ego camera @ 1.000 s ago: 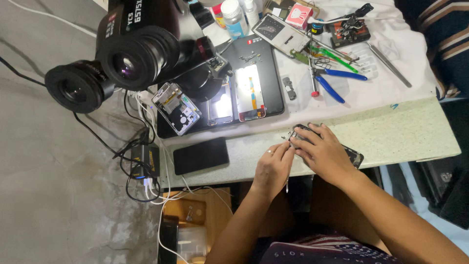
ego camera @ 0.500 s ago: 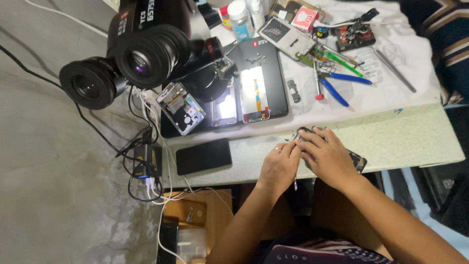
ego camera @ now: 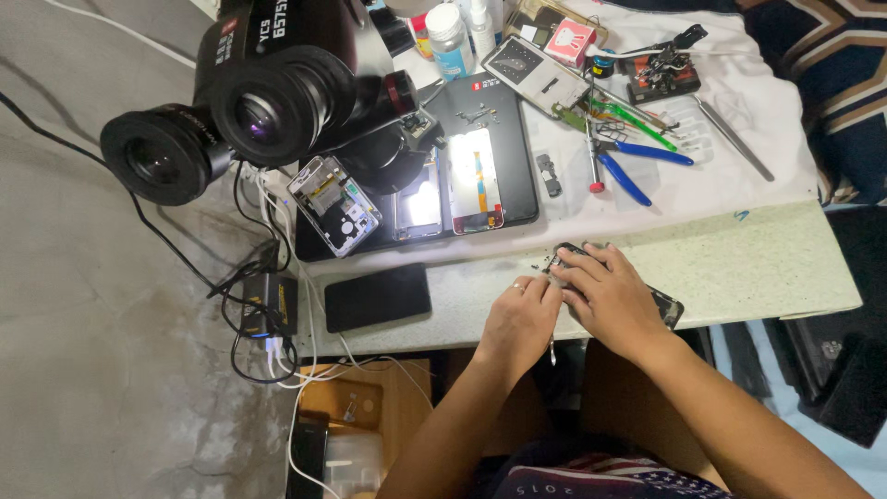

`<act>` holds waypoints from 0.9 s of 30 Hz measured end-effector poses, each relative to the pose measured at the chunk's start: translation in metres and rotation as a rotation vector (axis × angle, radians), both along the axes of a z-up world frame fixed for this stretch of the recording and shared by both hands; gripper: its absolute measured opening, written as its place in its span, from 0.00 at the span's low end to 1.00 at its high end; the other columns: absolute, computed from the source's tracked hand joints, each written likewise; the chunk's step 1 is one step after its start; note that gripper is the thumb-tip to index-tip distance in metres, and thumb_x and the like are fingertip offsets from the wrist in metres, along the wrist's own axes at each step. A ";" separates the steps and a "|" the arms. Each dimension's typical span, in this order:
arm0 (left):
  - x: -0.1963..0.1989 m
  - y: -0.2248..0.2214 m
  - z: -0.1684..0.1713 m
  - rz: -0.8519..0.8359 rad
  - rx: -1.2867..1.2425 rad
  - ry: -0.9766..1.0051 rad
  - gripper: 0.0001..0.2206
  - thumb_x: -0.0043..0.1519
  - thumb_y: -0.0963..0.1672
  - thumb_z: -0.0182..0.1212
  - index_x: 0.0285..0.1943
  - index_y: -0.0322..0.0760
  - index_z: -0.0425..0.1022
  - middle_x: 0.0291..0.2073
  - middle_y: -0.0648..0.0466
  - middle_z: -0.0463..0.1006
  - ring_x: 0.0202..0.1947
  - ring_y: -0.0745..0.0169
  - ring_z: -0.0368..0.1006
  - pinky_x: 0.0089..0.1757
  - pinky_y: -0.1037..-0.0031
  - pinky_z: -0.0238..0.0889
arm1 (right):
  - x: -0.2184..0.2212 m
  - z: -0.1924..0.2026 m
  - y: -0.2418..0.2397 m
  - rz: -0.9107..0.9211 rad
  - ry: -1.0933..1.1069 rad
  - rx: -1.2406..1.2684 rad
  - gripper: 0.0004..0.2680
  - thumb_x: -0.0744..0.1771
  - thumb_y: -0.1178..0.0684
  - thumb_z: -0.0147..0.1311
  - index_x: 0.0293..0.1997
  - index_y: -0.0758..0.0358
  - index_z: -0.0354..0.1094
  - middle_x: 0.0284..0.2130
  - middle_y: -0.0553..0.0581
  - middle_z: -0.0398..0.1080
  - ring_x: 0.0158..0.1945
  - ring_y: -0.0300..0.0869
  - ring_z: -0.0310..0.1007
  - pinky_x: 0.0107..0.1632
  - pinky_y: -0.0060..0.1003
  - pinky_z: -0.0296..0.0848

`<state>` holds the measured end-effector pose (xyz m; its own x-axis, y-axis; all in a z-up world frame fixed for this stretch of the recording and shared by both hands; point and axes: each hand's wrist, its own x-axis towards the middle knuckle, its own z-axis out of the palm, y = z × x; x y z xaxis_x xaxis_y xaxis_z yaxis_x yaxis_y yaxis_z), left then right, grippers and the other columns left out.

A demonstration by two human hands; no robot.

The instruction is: The person uses a metal spudger to scrape adhesive residue from the back cover of a disassembled smartphone. They then use a green toothbrush to sweep debris from the cover and the work surface. The person continues scraping the cover with the spudger.

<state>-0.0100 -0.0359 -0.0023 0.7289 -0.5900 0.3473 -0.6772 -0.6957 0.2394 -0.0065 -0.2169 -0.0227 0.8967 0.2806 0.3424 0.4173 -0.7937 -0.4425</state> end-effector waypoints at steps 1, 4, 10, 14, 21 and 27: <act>0.001 0.000 0.000 -0.001 -0.015 -0.014 0.10 0.53 0.37 0.60 0.43 0.28 0.74 0.41 0.44 0.77 0.45 0.47 0.75 0.46 0.65 0.72 | 0.002 0.000 -0.002 0.004 0.000 0.011 0.12 0.63 0.50 0.60 0.52 0.53 0.76 0.59 0.49 0.71 0.63 0.55 0.66 0.68 0.51 0.60; -0.006 0.007 0.000 0.001 -0.066 -0.047 0.09 0.54 0.37 0.60 0.43 0.29 0.74 0.45 0.43 0.78 0.47 0.46 0.76 0.47 0.65 0.72 | 0.001 -0.003 -0.002 0.018 0.025 0.055 0.11 0.64 0.49 0.60 0.50 0.56 0.75 0.59 0.50 0.71 0.63 0.55 0.66 0.67 0.49 0.61; -0.003 0.015 0.004 -0.040 -0.201 -0.091 0.11 0.57 0.36 0.60 0.48 0.25 0.75 0.48 0.42 0.78 0.49 0.45 0.76 0.49 0.65 0.73 | 0.002 -0.002 -0.002 0.009 0.022 0.070 0.10 0.63 0.48 0.61 0.46 0.56 0.76 0.58 0.51 0.72 0.63 0.55 0.67 0.68 0.51 0.60; 0.003 0.011 0.006 -0.055 -0.232 -0.088 0.11 0.57 0.36 0.60 0.48 0.25 0.76 0.47 0.42 0.79 0.49 0.46 0.76 0.49 0.64 0.73 | 0.004 -0.001 -0.004 0.012 0.035 0.084 0.09 0.63 0.48 0.61 0.44 0.57 0.76 0.58 0.51 0.73 0.63 0.55 0.67 0.67 0.50 0.61; 0.003 0.016 0.012 -0.070 -0.293 -0.051 0.12 0.57 0.36 0.61 0.49 0.26 0.78 0.48 0.41 0.80 0.50 0.46 0.77 0.50 0.64 0.73 | 0.002 0.000 -0.003 -0.007 0.050 0.085 0.11 0.64 0.48 0.61 0.46 0.59 0.74 0.59 0.52 0.72 0.65 0.54 0.66 0.69 0.48 0.60; -0.004 0.025 0.007 -0.084 -0.208 0.034 0.15 0.56 0.36 0.66 0.52 0.22 0.78 0.48 0.42 0.78 0.47 0.49 0.77 0.48 0.67 0.74 | 0.001 0.002 -0.003 0.009 0.032 0.091 0.16 0.64 0.47 0.60 0.57 0.57 0.73 0.59 0.53 0.71 0.65 0.54 0.66 0.68 0.47 0.61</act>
<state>-0.0145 -0.0111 0.0048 0.6935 -0.5674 0.4440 -0.7199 -0.5705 0.3953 -0.0051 -0.2199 -0.0206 0.9051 0.2576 0.3384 0.4088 -0.7459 -0.5258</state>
